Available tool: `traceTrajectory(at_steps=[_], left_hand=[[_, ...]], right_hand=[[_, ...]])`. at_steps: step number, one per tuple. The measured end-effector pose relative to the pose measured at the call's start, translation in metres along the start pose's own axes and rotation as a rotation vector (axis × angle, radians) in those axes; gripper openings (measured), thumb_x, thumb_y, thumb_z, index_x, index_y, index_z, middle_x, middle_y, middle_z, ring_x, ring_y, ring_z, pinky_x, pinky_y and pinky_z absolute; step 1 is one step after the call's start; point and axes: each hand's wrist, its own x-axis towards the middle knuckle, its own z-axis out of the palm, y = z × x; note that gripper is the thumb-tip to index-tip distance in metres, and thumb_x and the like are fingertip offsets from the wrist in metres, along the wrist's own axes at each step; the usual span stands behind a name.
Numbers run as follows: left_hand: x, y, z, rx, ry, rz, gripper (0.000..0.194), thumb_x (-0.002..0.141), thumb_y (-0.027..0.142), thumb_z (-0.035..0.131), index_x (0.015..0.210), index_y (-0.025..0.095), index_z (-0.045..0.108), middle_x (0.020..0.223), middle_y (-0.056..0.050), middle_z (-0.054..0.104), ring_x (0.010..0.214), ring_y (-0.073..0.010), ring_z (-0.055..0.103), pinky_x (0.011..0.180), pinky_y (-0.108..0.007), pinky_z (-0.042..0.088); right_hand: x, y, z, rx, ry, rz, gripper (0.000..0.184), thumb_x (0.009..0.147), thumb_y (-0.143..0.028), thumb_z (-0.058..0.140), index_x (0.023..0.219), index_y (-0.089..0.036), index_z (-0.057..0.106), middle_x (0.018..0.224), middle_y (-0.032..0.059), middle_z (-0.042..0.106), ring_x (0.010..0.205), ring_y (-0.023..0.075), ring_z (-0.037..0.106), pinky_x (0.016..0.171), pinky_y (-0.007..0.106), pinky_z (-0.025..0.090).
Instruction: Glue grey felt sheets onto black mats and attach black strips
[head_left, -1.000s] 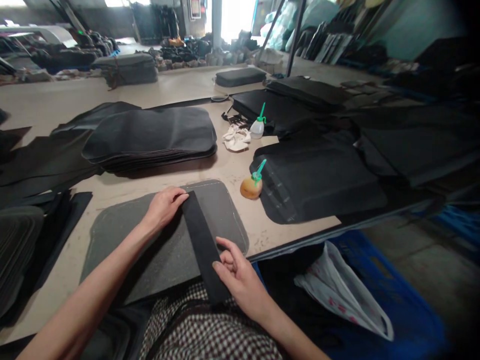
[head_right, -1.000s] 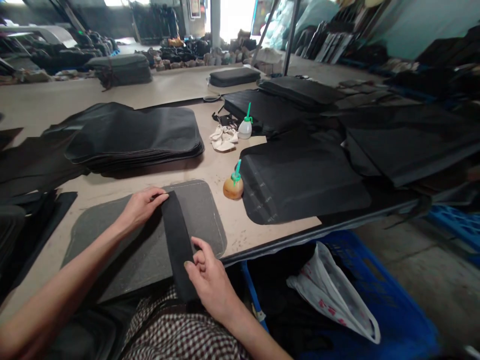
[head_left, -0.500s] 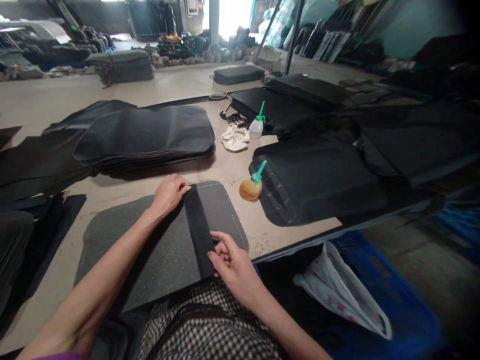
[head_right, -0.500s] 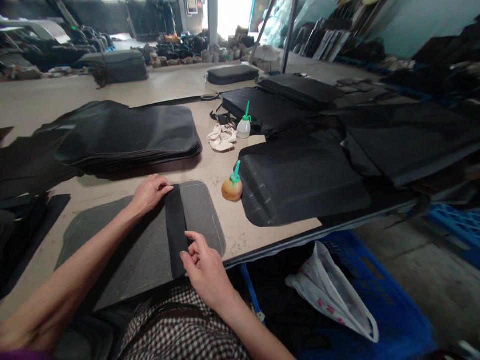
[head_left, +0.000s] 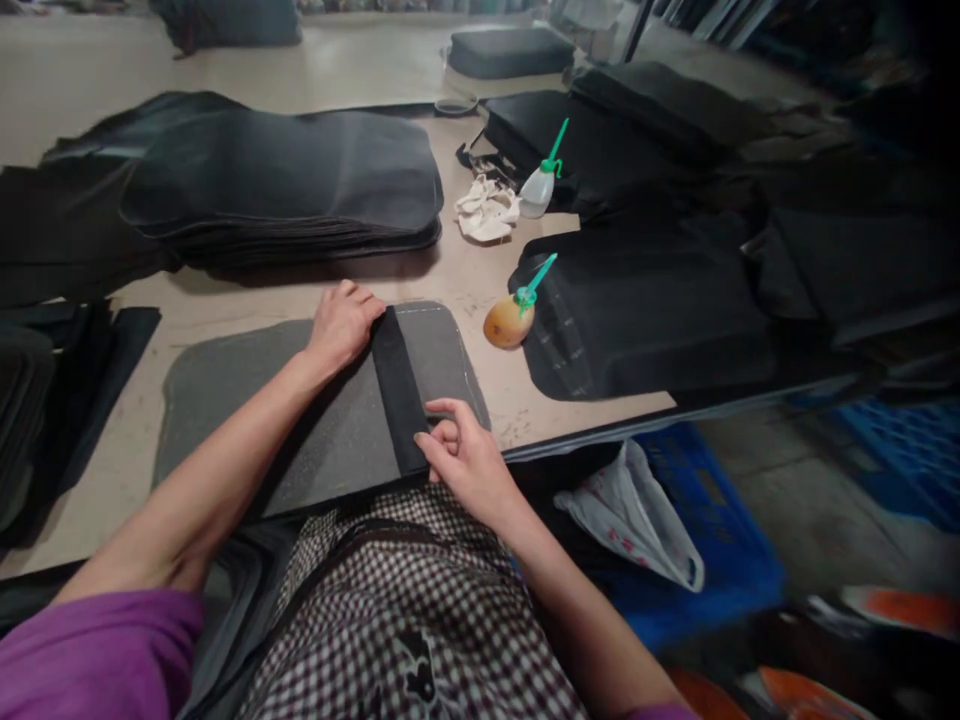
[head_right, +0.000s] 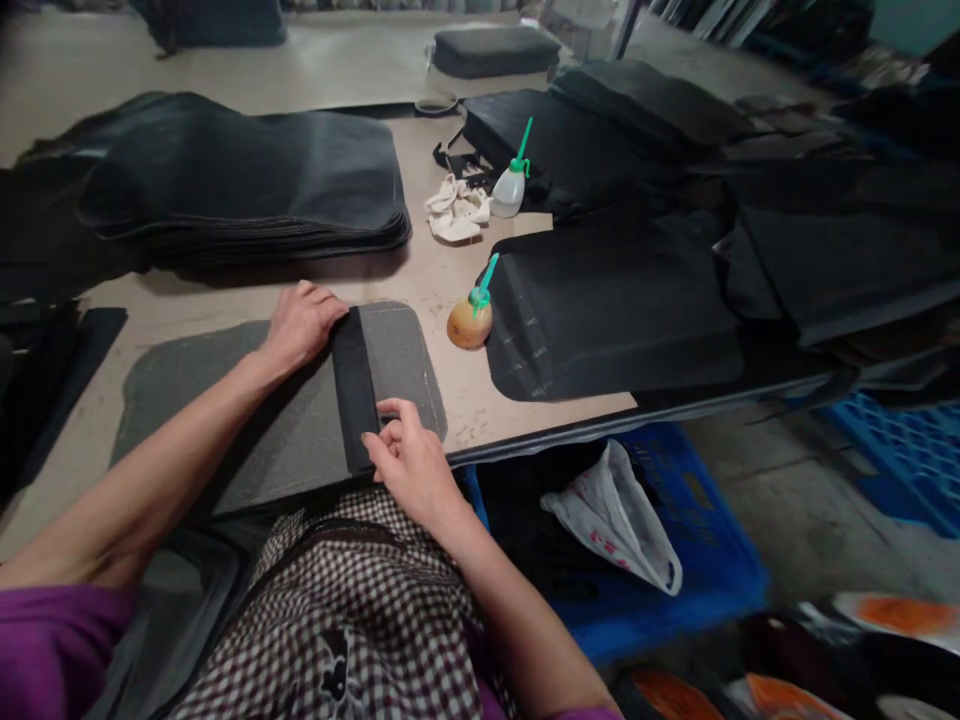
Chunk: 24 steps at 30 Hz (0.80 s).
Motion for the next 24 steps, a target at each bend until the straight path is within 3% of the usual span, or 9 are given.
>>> traceTrajectory(at_steps=[3,9,15,21,24], left_hand=[[-0.010,0.005,-0.006,0.012,-0.023,-0.005,0.036,0.104,0.028,0.040,0.106,0.021,0.075,0.107,-0.012,0.072,0.115,-0.0313,0.052,0.099,-0.050,0.039],[-0.023,0.012,-0.009,0.007,-0.034,-0.054,0.051,0.106,0.052,0.036,0.127,0.020,0.071,0.119,-0.016,0.074,0.118,-0.0353,0.054,0.098,-0.053,0.039],[-0.028,0.016,-0.009,0.018,-0.017,-0.040,0.059,0.105,0.059,0.031,0.125,0.020,0.071,0.120,-0.017,0.074,0.118,-0.0350,0.054,0.098,-0.053,0.039],[-0.028,0.016,-0.008,-0.022,-0.027,-0.057,0.052,0.106,0.054,0.037,0.124,0.019,0.070,0.121,-0.017,0.072,0.120,-0.0349,0.053,0.101,-0.053,0.038],[-0.027,0.019,-0.008,-0.112,-0.043,-0.105,0.044,0.105,0.048,0.042,0.120,0.018,0.072,0.122,-0.017,0.070,0.124,-0.0346,0.051,0.106,-0.054,0.035]], right_hand=[[0.000,0.003,0.001,0.006,0.001,0.008,0.031,0.096,-0.037,0.062,0.121,-0.024,0.047,0.068,-0.0111,0.058,0.052,0.0117,0.063,0.054,0.022,0.044],[0.001,0.006,0.007,0.027,-0.008,-0.009,0.026,0.096,-0.038,0.062,0.111,-0.026,0.045,0.065,-0.0119,0.058,0.049,0.0122,0.061,0.054,0.023,0.043],[0.001,0.005,0.008,-0.445,0.058,-0.098,0.019,0.094,-0.024,0.063,0.107,-0.023,0.049,0.069,-0.0078,0.059,0.062,0.0148,0.061,0.063,0.025,0.039],[0.000,0.002,0.012,-0.777,0.026,-0.065,0.022,0.099,-0.023,0.062,0.118,-0.021,0.053,0.077,-0.0032,0.067,0.073,0.0183,0.066,0.065,0.027,0.035],[-0.004,0.002,0.012,-0.899,0.059,-0.193,0.012,0.100,-0.023,0.062,0.111,-0.021,0.059,0.087,0.0010,0.069,0.082,0.0196,0.064,0.067,0.030,0.035]])
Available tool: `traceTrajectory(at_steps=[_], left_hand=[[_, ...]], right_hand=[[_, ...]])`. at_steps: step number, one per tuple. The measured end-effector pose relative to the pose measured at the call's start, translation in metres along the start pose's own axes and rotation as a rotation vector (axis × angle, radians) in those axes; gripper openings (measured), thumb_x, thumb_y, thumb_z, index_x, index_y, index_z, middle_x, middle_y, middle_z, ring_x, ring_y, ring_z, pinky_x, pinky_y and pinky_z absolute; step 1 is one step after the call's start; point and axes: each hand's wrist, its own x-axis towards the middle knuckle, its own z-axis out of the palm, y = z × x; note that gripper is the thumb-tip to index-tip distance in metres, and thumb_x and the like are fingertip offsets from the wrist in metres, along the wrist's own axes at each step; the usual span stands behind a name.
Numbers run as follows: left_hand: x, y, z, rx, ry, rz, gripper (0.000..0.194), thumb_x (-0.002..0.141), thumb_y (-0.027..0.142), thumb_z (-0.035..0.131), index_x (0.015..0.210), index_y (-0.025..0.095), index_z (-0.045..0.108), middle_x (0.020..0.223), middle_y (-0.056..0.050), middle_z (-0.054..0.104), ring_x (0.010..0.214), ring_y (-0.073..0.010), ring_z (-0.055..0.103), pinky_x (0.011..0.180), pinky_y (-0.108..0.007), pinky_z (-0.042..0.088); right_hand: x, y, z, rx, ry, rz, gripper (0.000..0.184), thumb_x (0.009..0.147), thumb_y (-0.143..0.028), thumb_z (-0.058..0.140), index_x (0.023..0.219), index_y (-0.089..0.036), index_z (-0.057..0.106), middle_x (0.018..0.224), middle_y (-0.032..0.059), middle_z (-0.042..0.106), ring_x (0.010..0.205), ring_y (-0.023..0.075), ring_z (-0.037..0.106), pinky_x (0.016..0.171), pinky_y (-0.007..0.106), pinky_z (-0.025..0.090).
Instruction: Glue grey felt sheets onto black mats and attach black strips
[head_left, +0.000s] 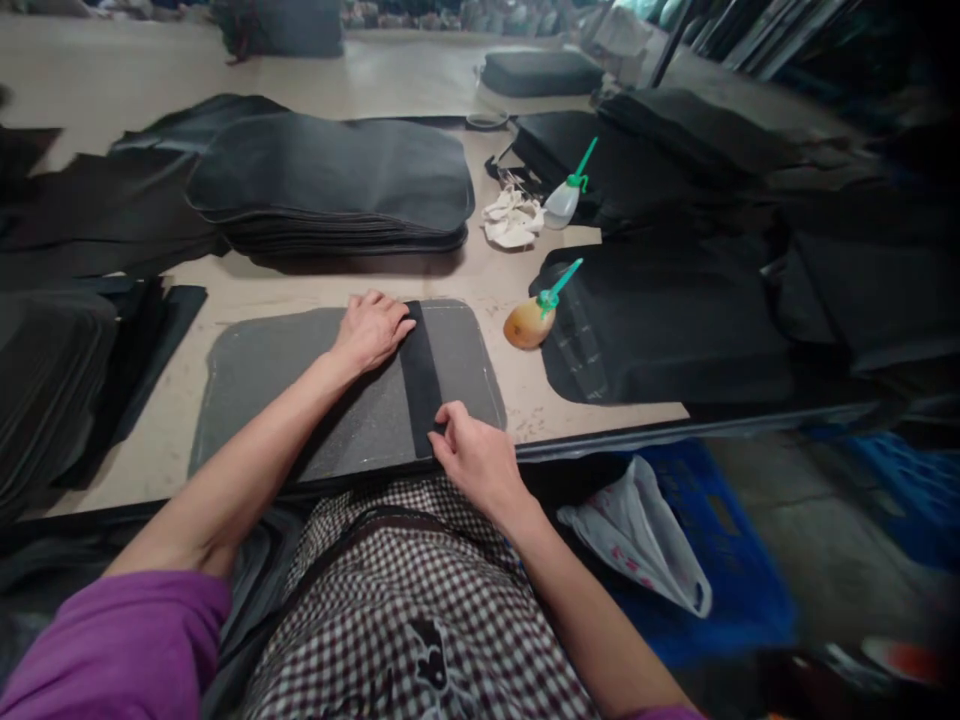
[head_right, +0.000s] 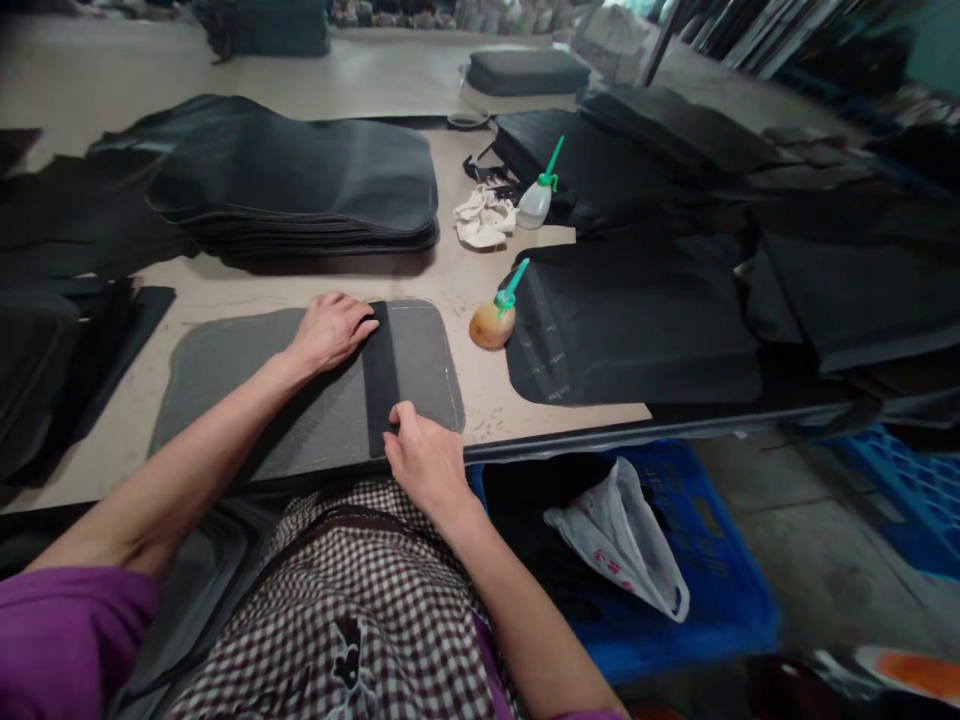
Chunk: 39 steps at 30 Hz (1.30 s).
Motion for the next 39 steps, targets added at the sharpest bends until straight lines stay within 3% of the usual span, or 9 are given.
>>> traceTrajectory(at_steps=[2,6,11,15,20,26,28,33,39], left_hand=[[0.001,0.003,-0.001,-0.045,-0.001,-0.034,0.038,0.105,0.043,0.046,0.116,0.018,0.073,0.123,-0.016,0.069,0.126,-0.0334,0.050,0.109,-0.054,0.034],[0.006,0.006,-0.004,-0.003,0.050,-0.087,0.026,0.101,0.038,0.056,0.110,0.021,0.074,0.136,-0.013,0.063,0.133,-0.0298,0.047,0.109,-0.048,0.039],[0.000,-0.009,-0.022,0.008,0.158,-0.180,0.027,0.102,0.033,0.054,0.124,0.025,0.067,0.150,-0.009,0.055,0.139,-0.0211,0.046,0.111,-0.038,0.041],[-0.027,-0.058,-0.055,0.075,0.192,-0.287,0.036,0.103,0.027,0.046,0.135,0.027,0.062,0.143,-0.008,0.063,0.136,-0.0219,0.050,0.112,-0.040,0.038],[-0.071,-0.157,-0.117,0.251,0.161,-0.534,0.040,0.097,0.022,0.047,0.134,0.022,0.064,0.138,-0.016,0.066,0.134,-0.0304,0.051,0.112,-0.052,0.033],[-0.096,-0.245,-0.173,0.399,0.001,-0.739,0.017,0.088,0.022,0.061,0.097,0.018,0.075,0.116,-0.020,0.071,0.131,-0.0397,0.049,0.110,-0.068,0.026],[-0.096,-0.260,-0.180,0.408,-0.066,-0.786,0.016,0.088,0.027,0.069,0.098,0.016,0.074,0.111,-0.018,0.071,0.124,-0.0380,0.054,0.109,-0.069,0.032],[-0.094,-0.276,-0.180,0.393,-0.110,-0.867,0.044,0.098,0.043,0.066,0.132,0.017,0.061,0.133,-0.011,0.064,0.115,-0.0249,0.065,0.097,-0.048,0.058],[-0.097,-0.273,-0.187,0.393,0.129,-0.853,0.016,0.087,0.021,0.066,0.100,0.014,0.071,0.114,-0.020,0.072,0.118,-0.0385,0.062,0.105,-0.061,0.040]], right_hand=[[-0.003,0.000,0.000,-0.093,0.094,-0.135,0.004,0.100,-0.020,0.061,0.102,-0.021,0.064,0.098,0.0052,0.069,0.091,0.0219,0.061,0.073,0.032,0.037],[-0.004,0.000,0.009,-0.169,0.240,-0.397,0.019,0.096,-0.007,0.057,0.099,-0.019,0.072,0.105,0.0089,0.068,0.098,0.0254,0.056,0.081,0.037,0.038],[-0.003,0.000,0.017,-0.155,0.309,-0.454,0.034,0.086,0.005,0.051,0.099,-0.016,0.074,0.103,0.0090,0.071,0.097,0.0256,0.056,0.085,0.040,0.039],[-0.003,0.003,0.018,-0.100,0.320,-0.446,0.042,0.079,0.008,0.048,0.099,-0.018,0.074,0.104,0.0080,0.072,0.098,0.0256,0.057,0.086,0.040,0.040],[0.000,0.004,0.026,-0.005,0.335,-0.410,0.033,0.081,0.005,0.042,0.087,-0.019,0.065,0.111,0.0096,0.071,0.107,0.0257,0.059,0.088,0.039,0.042],[0.007,0.009,0.026,-0.017,0.455,-0.479,0.030,0.089,-0.003,0.041,0.099,-0.020,0.063,0.119,0.0119,0.069,0.108,0.0250,0.065,0.088,0.038,0.047],[0.009,0.016,0.026,-0.048,0.461,-0.518,0.031,0.089,-0.005,0.044,0.105,-0.022,0.065,0.120,0.0111,0.070,0.108,0.0247,0.067,0.089,0.038,0.049],[0.012,0.030,0.030,-0.085,0.463,-0.577,0.032,0.090,-0.010,0.050,0.113,-0.023,0.067,0.121,0.0095,0.072,0.106,0.0241,0.070,0.086,0.036,0.053],[0.008,0.021,0.026,-0.049,0.477,-0.535,0.028,0.097,-0.015,0.049,0.118,-0.024,0.065,0.122,0.0093,0.071,0.106,0.0243,0.070,0.089,0.038,0.053]])
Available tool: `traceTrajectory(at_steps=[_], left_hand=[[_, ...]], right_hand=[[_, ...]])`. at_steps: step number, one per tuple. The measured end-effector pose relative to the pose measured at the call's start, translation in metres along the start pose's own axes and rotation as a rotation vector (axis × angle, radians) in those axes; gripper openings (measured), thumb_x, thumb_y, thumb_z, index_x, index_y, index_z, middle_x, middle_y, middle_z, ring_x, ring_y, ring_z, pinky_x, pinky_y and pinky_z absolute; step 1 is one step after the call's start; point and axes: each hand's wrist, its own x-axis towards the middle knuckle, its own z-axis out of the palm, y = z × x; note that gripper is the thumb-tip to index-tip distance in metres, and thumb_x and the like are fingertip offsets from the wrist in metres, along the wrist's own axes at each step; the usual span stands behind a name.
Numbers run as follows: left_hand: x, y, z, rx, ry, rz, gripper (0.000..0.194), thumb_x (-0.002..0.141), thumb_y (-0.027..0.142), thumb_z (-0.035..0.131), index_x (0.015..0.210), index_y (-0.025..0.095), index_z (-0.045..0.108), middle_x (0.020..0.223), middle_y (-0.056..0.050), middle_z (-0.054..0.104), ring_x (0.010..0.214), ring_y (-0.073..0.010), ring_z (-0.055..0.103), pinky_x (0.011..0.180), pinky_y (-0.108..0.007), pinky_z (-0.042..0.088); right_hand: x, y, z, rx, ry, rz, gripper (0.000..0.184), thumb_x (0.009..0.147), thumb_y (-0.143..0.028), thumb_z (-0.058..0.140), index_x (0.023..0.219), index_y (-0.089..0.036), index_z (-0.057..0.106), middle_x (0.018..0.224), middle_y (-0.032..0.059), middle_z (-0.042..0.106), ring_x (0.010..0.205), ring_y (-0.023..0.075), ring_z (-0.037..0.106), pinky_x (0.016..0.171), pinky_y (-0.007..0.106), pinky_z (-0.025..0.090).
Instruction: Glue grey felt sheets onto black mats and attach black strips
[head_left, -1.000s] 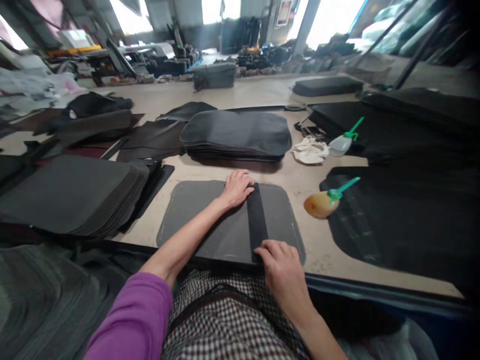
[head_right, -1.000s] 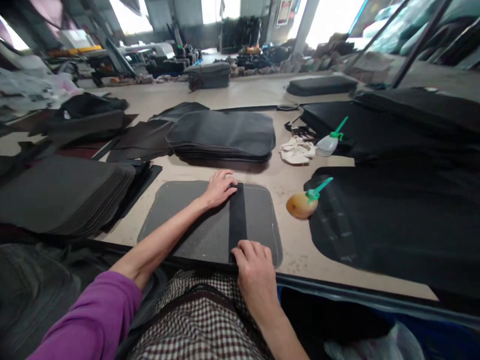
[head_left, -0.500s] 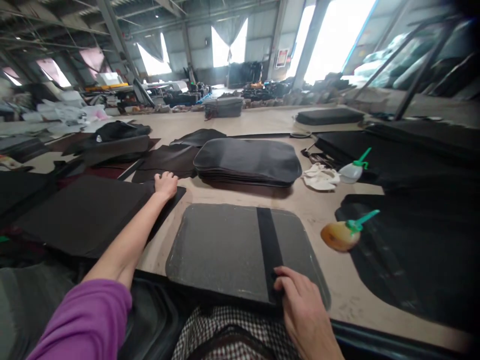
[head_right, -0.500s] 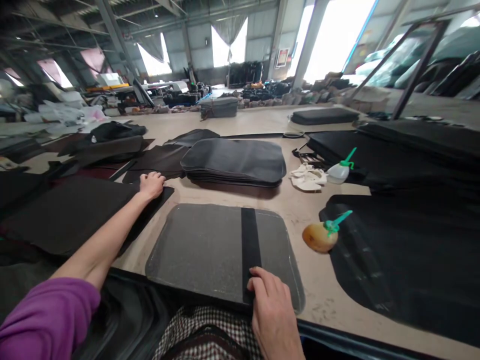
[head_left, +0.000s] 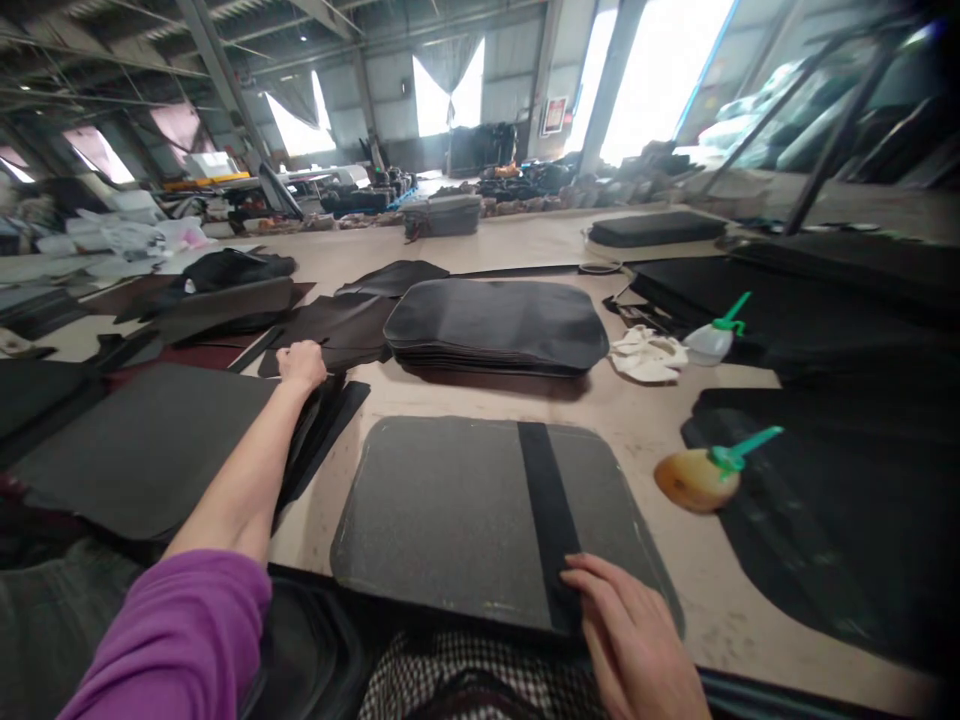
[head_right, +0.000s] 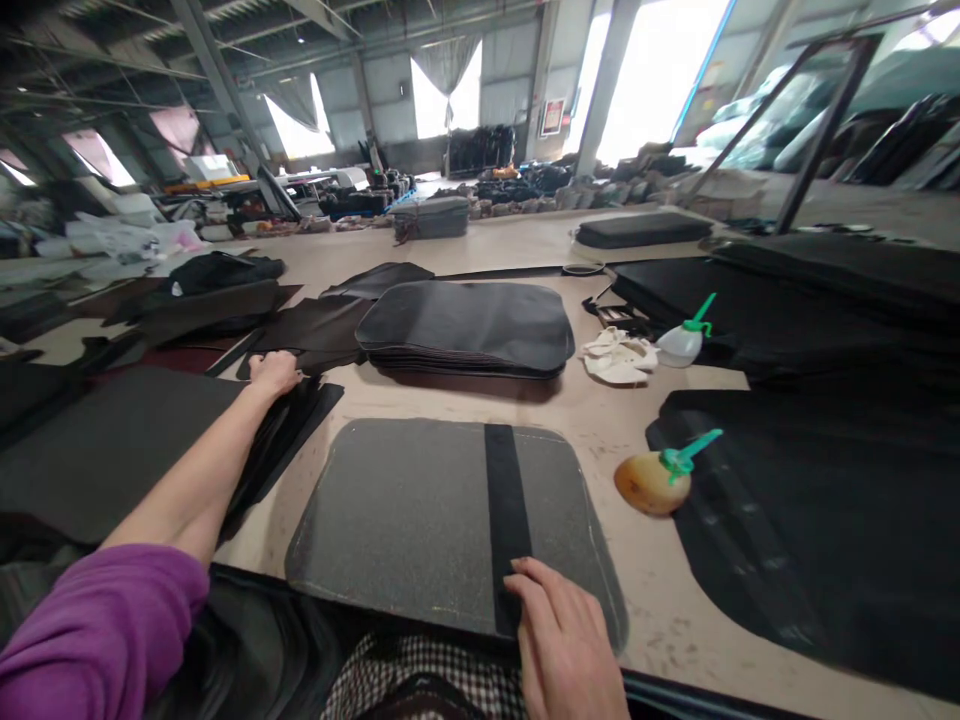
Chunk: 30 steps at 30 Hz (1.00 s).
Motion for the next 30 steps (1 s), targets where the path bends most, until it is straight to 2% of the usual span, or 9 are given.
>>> traceTrajectory(at_steps=[5,8,10,12,20,23,25,28,30], left_hand=[[-0.012,0.005,-0.043,-0.220,0.432,-0.013,0.035,0.097,0.031,0.052,0.127,0.015,0.061,0.140,-0.019,0.061,0.135,-0.0306,0.052,0.113,-0.049,0.038],[-0.040,0.022,-0.071,-0.731,0.728,0.048,0.025,0.093,0.038,0.064,0.108,0.018,0.062,0.108,-0.009,0.067,0.102,-0.0205,0.064,0.096,-0.036,0.051],[-0.072,0.038,-0.090,-1.074,0.738,0.120,0.025,0.087,0.038,0.073,0.100,0.020,0.059,0.091,-0.002,0.062,0.083,-0.0142,0.061,0.081,-0.028,0.054],[-0.115,0.056,-0.108,-1.332,0.596,0.200,0.031,0.083,0.036,0.079,0.101,0.023,0.057,0.089,0.001,0.059,0.077,-0.0113,0.060,0.072,-0.022,0.053],[-0.288,0.106,-0.142,-1.853,-0.418,0.647,0.042,0.091,0.027,0.076,0.131,0.029,0.067,0.096,-0.003,0.068,0.073,-0.0129,0.067,0.071,-0.029,0.057],[-0.316,0.112,-0.143,-1.823,-0.551,0.807,0.026,0.091,0.025,0.075,0.117,0.028,0.078,0.093,-0.006,0.071,0.076,-0.0157,0.070,0.081,-0.034,0.057],[-0.322,0.112,-0.143,-1.787,-0.626,0.890,0.013,0.091,0.030,0.075,0.101,0.026,0.082,0.088,-0.008,0.072,0.076,-0.0172,0.072,0.083,-0.035,0.057],[-0.323,0.112,-0.142,-1.737,-0.846,1.056,0.034,0.094,0.050,0.067,0.078,0.022,0.080,0.080,-0.012,0.073,0.071,-0.0187,0.073,0.074,-0.032,0.059],[-0.320,0.114,-0.141,-1.684,-0.954,1.191,0.048,0.095,0.059,0.060,0.069,0.021,0.076,0.078,-0.013,0.073,0.072,-0.0202,0.074,0.072,-0.031,0.059]], right_hand=[[0.006,-0.009,-0.005,0.063,0.037,0.031,0.026,0.101,-0.019,0.050,0.122,-0.023,0.064,0.123,0.0097,0.070,0.109,0.0250,0.068,0.092,0.040,0.053],[0.011,-0.015,-0.010,0.132,0.072,0.052,0.024,0.101,-0.021,0.053,0.121,-0.025,0.065,0.123,0.0091,0.070,0.110,0.0249,0.068,0.094,0.040,0.054],[0.016,-0.021,-0.017,0.219,0.059,0.091,0.023,0.102,-0.023,0.054,0.121,-0.026,0.066,0.126,0.0085,0.070,0.113,0.0244,0.068,0.097,0.039,0.055],[0.025,-0.029,-0.028,0.328,0.041,0.163,0.022,0.103,-0.027,0.055,0.121,-0.027,0.066,0.128,0.0080,0.069,0.116,0.0233,0.068,0.101,0.037,0.055],[0.061,-0.067,-0.057,0.808,-0.167,0.402,0.036,0.103,-0.047,0.056,0.124,-0.023,0.072,0.123,0.0103,0.072,0.118,0.0266,0.068,0.105,0.039,0.056],[0.068,-0.074,-0.053,1.003,-0.379,0.301,0.038,0.101,-0.050,0.058,0.123,-0.024,0.074,0.126,0.0117,0.072,0.119,0.0278,0.067,0.109,0.045,0.053],[0.073,-0.075,-0.052,1.044,-0.372,0.312,0.037,0.100,-0.053,0.058,0.112,-0.024,0.078,0.121,0.0120,0.073,0.113,0.0269,0.068,0.102,0.043,0.056],[0.083,-0.078,-0.057,1.069,-0.308,0.498,0.045,0.105,-0.057,0.050,0.110,-0.022,0.078,0.114,0.0119,0.074,0.102,0.0238,0.069,0.087,0.035,0.058],[0.086,-0.087,-0.060,1.179,-0.469,0.492,0.050,0.106,-0.059,0.047,0.115,-0.020,0.077,0.110,0.0112,0.074,0.098,0.0222,0.069,0.084,0.032,0.056]])
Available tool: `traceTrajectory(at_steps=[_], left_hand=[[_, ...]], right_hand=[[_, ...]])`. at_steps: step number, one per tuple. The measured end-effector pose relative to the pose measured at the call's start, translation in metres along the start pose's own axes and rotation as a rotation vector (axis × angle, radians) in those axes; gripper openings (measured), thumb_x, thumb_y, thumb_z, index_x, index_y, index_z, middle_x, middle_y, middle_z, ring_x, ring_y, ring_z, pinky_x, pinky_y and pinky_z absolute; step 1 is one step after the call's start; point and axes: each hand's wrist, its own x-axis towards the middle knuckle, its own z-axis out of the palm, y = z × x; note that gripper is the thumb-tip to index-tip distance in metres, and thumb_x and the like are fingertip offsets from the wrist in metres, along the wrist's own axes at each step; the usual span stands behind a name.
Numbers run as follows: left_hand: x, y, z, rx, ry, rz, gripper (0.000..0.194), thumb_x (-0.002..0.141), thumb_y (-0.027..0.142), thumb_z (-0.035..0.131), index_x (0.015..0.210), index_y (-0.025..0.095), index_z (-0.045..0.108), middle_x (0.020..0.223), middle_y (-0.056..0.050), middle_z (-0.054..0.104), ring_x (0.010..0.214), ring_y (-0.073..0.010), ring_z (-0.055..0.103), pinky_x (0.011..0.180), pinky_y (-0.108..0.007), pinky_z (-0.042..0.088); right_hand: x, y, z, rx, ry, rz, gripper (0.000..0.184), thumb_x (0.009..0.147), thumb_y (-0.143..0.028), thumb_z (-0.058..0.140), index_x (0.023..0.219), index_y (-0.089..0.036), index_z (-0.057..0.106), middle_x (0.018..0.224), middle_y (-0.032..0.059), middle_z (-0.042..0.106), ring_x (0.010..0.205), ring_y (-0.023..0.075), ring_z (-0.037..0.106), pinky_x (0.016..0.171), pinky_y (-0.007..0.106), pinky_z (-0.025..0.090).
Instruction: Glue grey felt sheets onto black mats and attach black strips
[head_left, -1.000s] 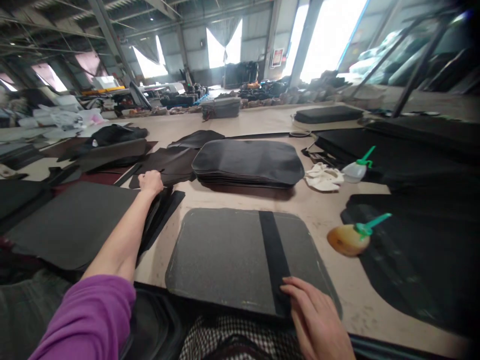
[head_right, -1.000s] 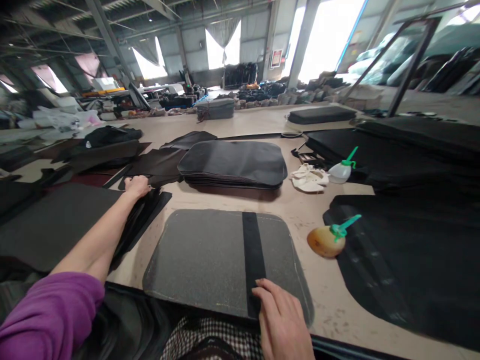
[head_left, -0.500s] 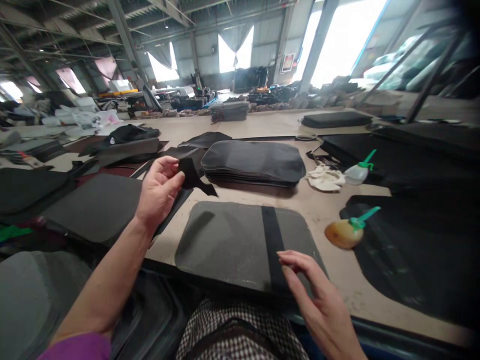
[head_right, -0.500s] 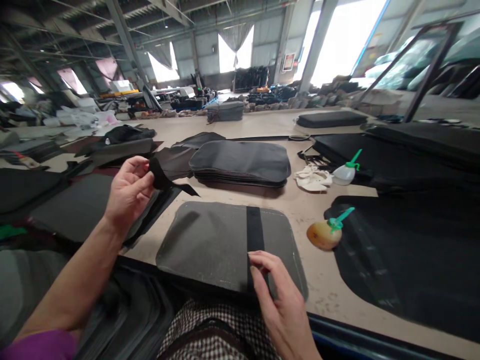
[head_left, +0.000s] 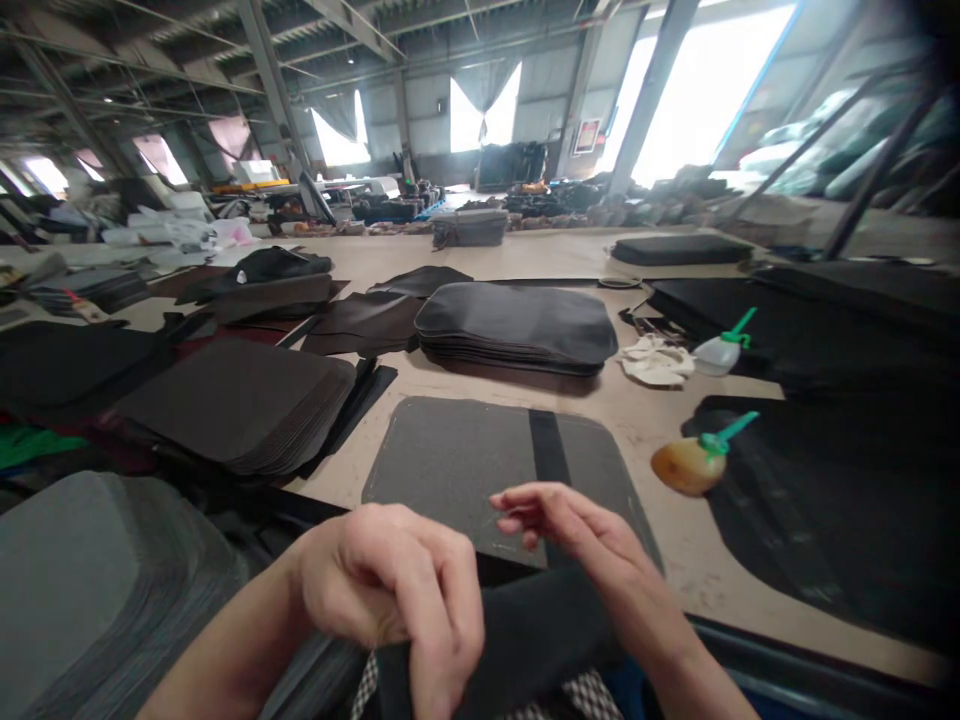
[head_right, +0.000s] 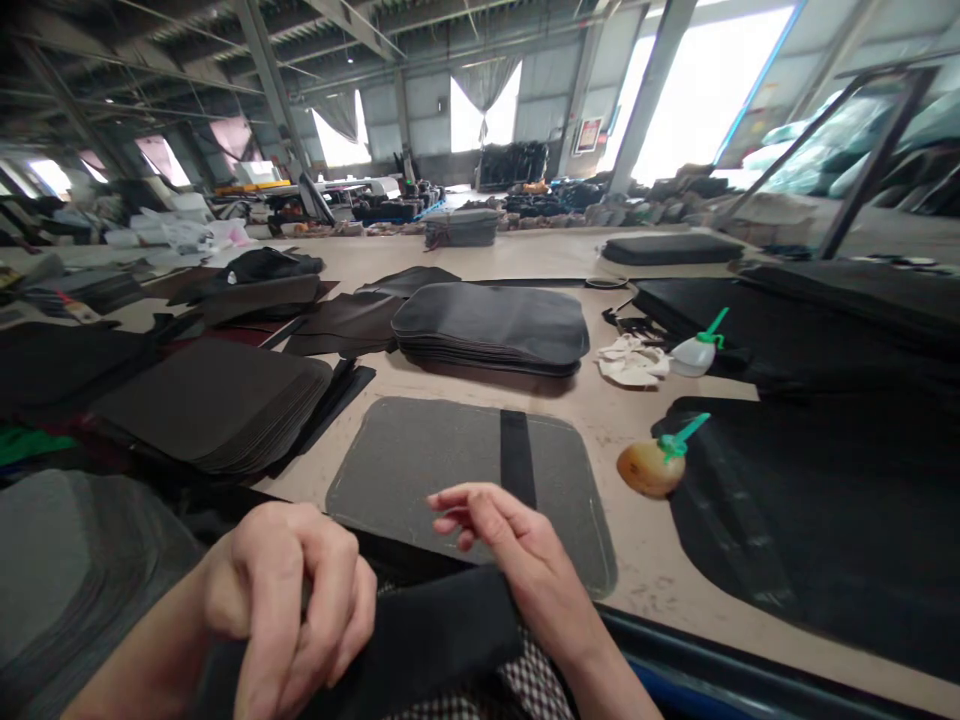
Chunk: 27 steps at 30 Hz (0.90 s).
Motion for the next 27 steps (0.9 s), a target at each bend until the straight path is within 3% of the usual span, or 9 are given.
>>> traceTrajectory(at_steps=[3,5,10,14,18,21,22,24,27], left_hand=[[0.005,-0.002,-0.004,0.043,-0.057,0.027,0.047,0.097,0.056,0.058,0.070,0.021,0.074,0.078,-0.014,0.073,0.081,-0.0231,0.076,0.082,-0.033,0.060],[0.005,-0.003,-0.009,0.097,0.015,0.058,0.038,0.098,0.049,0.060,0.077,0.022,0.075,0.077,-0.013,0.073,0.090,-0.0248,0.075,0.092,-0.037,0.057],[-0.012,-0.021,-0.029,0.182,0.208,0.039,0.020,0.095,0.040,0.070,0.090,0.022,0.079,0.088,-0.013,0.075,0.107,-0.0276,0.069,0.105,-0.047,0.051],[-0.025,-0.045,-0.039,0.109,0.348,-0.037,0.015,0.091,0.036,0.075,0.090,0.022,0.080,0.100,-0.013,0.070,0.116,-0.0292,0.064,0.106,-0.050,0.049],[-0.030,-0.059,-0.041,0.029,0.333,-0.051,0.009,0.092,0.030,0.074,0.089,0.023,0.081,0.107,-0.012,0.068,0.120,-0.0285,0.061,0.110,-0.051,0.045],[-0.034,-0.065,-0.044,-0.006,0.328,-0.082,0.009,0.092,0.028,0.075,0.088,0.023,0.081,0.113,-0.012,0.069,0.122,-0.0281,0.060,0.112,-0.049,0.045],[-0.036,-0.068,-0.046,-0.013,0.376,-0.113,0.008,0.092,0.027,0.074,0.090,0.023,0.081,0.116,-0.012,0.069,0.121,-0.0269,0.061,0.111,-0.046,0.047],[-0.038,-0.073,-0.049,-0.043,0.579,-0.214,0.014,0.095,0.032,0.071,0.103,0.024,0.080,0.125,-0.012,0.068,0.112,-0.0219,0.065,0.100,-0.036,0.053],[-0.038,-0.079,-0.051,-0.218,0.902,-0.399,0.041,0.098,0.053,0.061,0.126,0.024,0.072,0.122,-0.013,0.068,0.085,-0.0150,0.067,0.063,-0.022,0.054]], right_hand=[[-0.003,0.003,0.022,0.161,-0.399,0.063,0.056,0.104,-0.064,0.051,0.107,-0.016,0.079,0.096,0.0090,0.073,0.090,0.0199,0.066,0.088,0.031,0.052],[-0.004,0.015,0.038,0.348,-0.511,0.092,0.056,0.097,-0.067,0.061,0.103,-0.015,0.080,0.092,0.0078,0.071,0.085,0.0178,0.063,0.084,0.029,0.050],[0.004,0.040,0.050,0.634,-0.432,0.158,0.049,0.077,-0.055,0.089,0.100,-0.013,0.079,0.083,0.0043,0.066,0.070,0.0106,0.055,0.068,0.022,0.042],[0.012,0.045,0.047,0.735,-0.406,0.214,0.044,0.076,-0.053,0.091,0.092,-0.014,0.078,0.076,0.0018,0.065,0.064,0.0081,0.052,0.065,0.019,0.041],[0.016,0.048,0.061,0.889,-0.477,0.303,0.058,0.067,-0.055,0.096,0.105,-0.016,0.074,0.090,0.0049,0.070,0.073,0.0115,0.065,0.070,0.021,0.050],[0.021,0.053,0.072,0.961,-0.549,0.354,0.069,0.062,-0.058,0.097,0.106,-0.014,0.068,0.083,0.0058,0.070,0.065,0.0146,0.067,0.057,0.022,0.051],[0.023,0.055,0.073,0.953,-0.509,0.356,0.065,0.064,-0.056,0.096,0.104,-0.014,0.065,0.075,0.0030,0.067,0.056,0.0122,0.063,0.050,0.019,0.048],[0.029,0.056,0.071,0.885,-0.313,0.352,0.055,0.070,-0.050,0.095,0.097,-0.016,0.061,0.063,-0.0033,0.061,0.042,0.0062,0.050,0.041,0.015,0.039],[0.039,0.056,0.059,0.660,0.057,0.290,0.048,0.079,-0.052,0.088,0.093,-0.017,0.058,0.060,-0.0036,0.063,0.040,0.0043,0.045,0.040,0.014,0.036]])
